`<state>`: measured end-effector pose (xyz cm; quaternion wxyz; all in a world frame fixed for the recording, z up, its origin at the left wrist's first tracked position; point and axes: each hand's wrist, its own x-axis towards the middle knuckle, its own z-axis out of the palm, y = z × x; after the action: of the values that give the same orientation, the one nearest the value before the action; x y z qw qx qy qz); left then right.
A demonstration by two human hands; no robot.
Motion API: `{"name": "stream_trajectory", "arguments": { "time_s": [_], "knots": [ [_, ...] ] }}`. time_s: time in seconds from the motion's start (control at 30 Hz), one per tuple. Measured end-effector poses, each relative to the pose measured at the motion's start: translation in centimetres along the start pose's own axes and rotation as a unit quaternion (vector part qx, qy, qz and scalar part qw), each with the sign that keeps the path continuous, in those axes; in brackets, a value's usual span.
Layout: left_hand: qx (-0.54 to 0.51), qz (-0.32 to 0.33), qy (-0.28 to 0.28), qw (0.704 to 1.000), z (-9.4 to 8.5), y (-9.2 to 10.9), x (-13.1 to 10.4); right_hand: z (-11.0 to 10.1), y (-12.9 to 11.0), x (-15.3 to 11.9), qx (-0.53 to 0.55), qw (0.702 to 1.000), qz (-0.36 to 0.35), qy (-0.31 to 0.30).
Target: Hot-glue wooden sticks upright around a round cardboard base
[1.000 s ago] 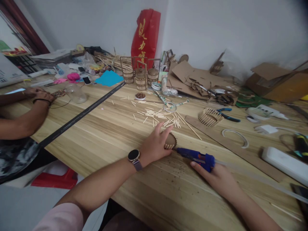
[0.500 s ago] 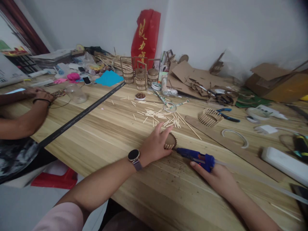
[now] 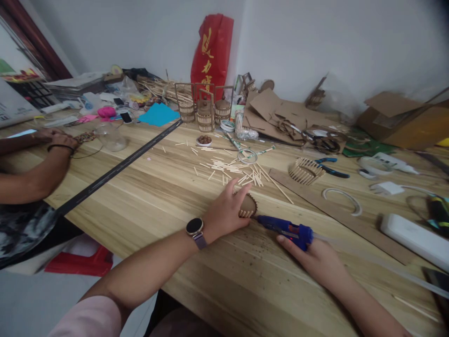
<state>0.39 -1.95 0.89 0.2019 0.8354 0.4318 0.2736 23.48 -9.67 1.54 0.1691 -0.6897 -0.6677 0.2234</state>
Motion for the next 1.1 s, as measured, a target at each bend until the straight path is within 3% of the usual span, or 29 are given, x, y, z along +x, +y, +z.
{"name": "stream_trajectory", "arguments": {
  "time_s": [0.67,0.83,0.97,1.1],
  "knots": [
    [0.001,-0.001,-0.003,1.0,0.0,0.0,0.0,0.3,0.0,0.0,0.023,0.999,-0.011,0.025],
    [0.012,-0.003,0.002,1.0,0.0,0.1,0.0,0.1,-0.4,0.2,0.102,0.994,0.0,0.034],
    [0.011,-0.005,-0.004,1.0,0.0,0.1,0.0,-0.3,0.0,0.7,0.226,0.969,0.08,0.065],
    [0.005,-0.004,-0.001,1.0,0.0,0.1,-0.1,-1.7,0.8,1.0,0.41,0.903,0.124,-0.004]
  ]
}}
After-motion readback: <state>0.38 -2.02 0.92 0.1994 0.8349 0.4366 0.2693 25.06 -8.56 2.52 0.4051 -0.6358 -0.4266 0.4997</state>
